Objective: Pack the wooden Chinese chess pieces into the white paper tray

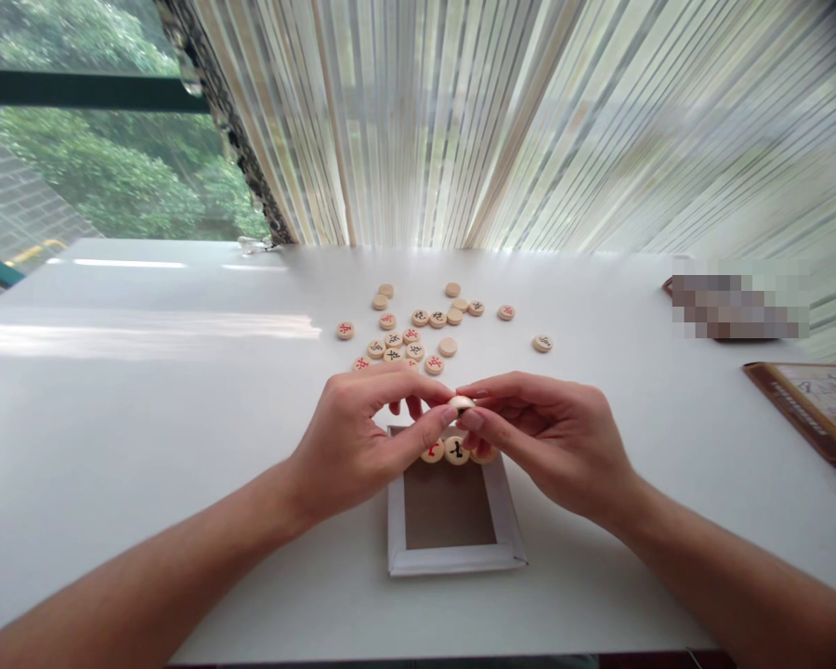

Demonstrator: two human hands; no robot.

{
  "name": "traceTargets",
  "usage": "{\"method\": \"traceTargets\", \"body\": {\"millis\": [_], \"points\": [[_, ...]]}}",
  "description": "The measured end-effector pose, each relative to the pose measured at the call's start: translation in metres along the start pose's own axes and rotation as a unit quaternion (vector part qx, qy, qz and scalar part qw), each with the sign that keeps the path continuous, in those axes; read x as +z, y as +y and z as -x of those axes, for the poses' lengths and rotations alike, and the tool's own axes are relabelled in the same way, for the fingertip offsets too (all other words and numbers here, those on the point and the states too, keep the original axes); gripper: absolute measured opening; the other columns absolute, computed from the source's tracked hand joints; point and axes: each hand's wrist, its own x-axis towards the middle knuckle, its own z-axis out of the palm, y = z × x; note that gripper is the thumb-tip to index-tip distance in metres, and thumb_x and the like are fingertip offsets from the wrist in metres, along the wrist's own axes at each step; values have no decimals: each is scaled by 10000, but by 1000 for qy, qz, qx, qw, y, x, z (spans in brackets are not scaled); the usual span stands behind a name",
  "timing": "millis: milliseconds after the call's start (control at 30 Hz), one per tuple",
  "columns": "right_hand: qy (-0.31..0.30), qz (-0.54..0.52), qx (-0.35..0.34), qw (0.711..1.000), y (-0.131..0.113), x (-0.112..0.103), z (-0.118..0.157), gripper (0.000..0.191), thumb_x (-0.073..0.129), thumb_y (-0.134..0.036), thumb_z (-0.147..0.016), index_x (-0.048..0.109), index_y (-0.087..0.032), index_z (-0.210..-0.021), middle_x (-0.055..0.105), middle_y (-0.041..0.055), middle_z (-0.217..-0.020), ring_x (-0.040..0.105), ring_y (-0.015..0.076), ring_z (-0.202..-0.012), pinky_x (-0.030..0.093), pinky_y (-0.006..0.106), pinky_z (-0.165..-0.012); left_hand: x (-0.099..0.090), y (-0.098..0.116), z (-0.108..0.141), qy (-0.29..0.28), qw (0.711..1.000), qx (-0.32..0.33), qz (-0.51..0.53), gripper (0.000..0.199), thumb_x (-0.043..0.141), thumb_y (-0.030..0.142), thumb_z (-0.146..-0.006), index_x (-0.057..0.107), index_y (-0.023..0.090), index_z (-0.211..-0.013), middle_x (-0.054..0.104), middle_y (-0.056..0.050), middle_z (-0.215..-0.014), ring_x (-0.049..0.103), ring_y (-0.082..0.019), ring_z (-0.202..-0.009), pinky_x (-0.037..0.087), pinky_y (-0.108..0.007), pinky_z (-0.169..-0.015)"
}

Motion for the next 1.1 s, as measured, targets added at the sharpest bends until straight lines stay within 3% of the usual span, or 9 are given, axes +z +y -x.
{"method": "traceTargets", "body": {"millis": [267,600,800,1100], "points": [[15,0,-12,1000,-6,2,-3,165,874,-163,-871,853,-232,-1020,851,5,-848,815,143,-723,671,173,-658,0,-1,1,-17,994,-77,69,50,809,216,-921,820,181,-955,802,-28,-891,690,-132,-796,541,-260,-712],[28,8,13,999,-8,2,-1,206,938,-276,-812,872,-249,-1005,852,42,-866,812,201,-714,697,268,-642,2,4,1,-24,981,-143,130,71,833,238,-902,815,180,-938,796,-20,-879,714,-144,-813,568,-246,-726],[13,-52,51,997,-11,2,-4,120,907,-276,-850,865,-218,-945,831,33,-778,789,157,-661,668,207,-615,1,2,0,-35,974,-168,147,87,793,247,-927,827,169,-944,810,-40,-874,732,-158,-824,570,-242,-723],[-31,-137,125,982,-7,-4,-7,156,856,-314,-915,865,-192,-1012,828,58,-778,789,161,-660,676,237,-633,1,1,-1,-34,947,-218,235,124,827,266,-905,821,152,-954,818,-54,-883,769,-164,-815,620,-227,-729]]}}
